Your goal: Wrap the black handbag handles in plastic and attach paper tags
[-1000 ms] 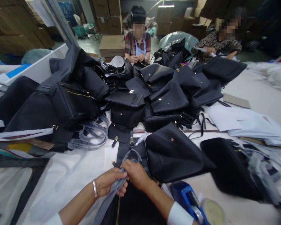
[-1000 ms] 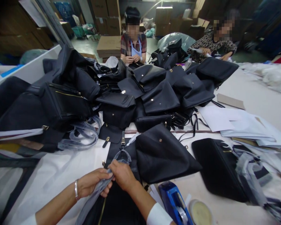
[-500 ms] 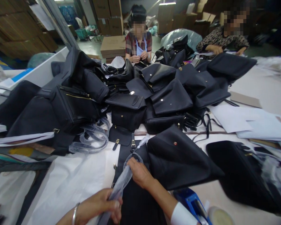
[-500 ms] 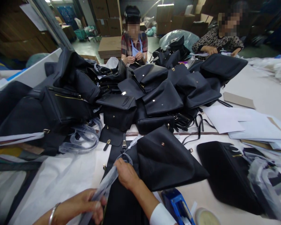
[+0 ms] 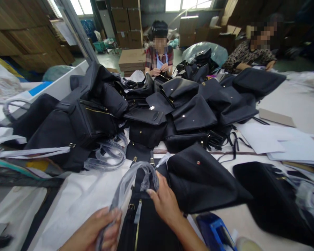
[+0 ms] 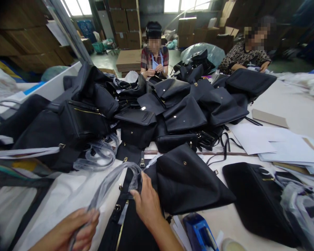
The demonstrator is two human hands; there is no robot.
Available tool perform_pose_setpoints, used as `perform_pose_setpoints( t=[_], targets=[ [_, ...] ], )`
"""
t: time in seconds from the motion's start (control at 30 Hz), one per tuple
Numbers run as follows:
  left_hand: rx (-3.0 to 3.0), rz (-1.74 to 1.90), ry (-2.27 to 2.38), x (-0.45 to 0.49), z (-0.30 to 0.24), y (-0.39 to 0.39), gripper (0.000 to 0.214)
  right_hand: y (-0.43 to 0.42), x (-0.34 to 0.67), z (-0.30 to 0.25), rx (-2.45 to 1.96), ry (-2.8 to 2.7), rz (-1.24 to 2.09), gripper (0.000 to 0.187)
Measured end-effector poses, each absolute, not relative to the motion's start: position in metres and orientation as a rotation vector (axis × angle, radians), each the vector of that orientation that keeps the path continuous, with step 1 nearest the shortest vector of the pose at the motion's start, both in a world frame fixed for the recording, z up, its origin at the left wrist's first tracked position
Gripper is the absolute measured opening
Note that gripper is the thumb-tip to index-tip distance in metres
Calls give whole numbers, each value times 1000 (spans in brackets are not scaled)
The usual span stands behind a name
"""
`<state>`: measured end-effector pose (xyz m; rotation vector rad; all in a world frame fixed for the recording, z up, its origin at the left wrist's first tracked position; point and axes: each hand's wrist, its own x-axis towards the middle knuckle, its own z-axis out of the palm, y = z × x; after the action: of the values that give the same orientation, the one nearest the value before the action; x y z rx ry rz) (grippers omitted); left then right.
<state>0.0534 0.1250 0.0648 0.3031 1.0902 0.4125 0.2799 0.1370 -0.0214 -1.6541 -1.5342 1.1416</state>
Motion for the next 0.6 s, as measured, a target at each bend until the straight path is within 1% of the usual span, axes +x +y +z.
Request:
perform_pose_setpoints(
  t=[0.03,0.1,0.17,0.2,0.27,0.3,0.33,0.4,0.47,0.53,0.6],
  targets=[
    [295,485,1038,68,68,137,26,123,276,-6,-1576,-1438,1330,61],
    [262,533,912,99,71,162,19,95,266,19,-1304,-1301,1767,65],
    [188,528,836,129,66,186,17,73,252,31,-1092,-1172,2068,66],
    [175,536,824,142,62,197,18,64,246,32,-1059,-1103,2146,60],
    [173,584,822,160,52,212,19,52,240,30,-1131,-968,2224,41],
    [182,617,831,165,47,216,20,49,241,29,-1185,-943,2233,35],
    [197,644,847,165,42,217,19,50,245,30,-1228,-966,2223,33],
    [242,669,883,156,34,212,22,61,261,36,-1268,-1127,2151,33],
    [304,676,929,133,29,196,34,89,284,49,-1257,-1342,2012,35],
    [397,692,1027,102,23,171,42,131,309,65,-1314,-1591,1770,42],
    [596,675,1291,70,16,140,44,181,334,77,-1442,-1716,1455,40]
  ],
)
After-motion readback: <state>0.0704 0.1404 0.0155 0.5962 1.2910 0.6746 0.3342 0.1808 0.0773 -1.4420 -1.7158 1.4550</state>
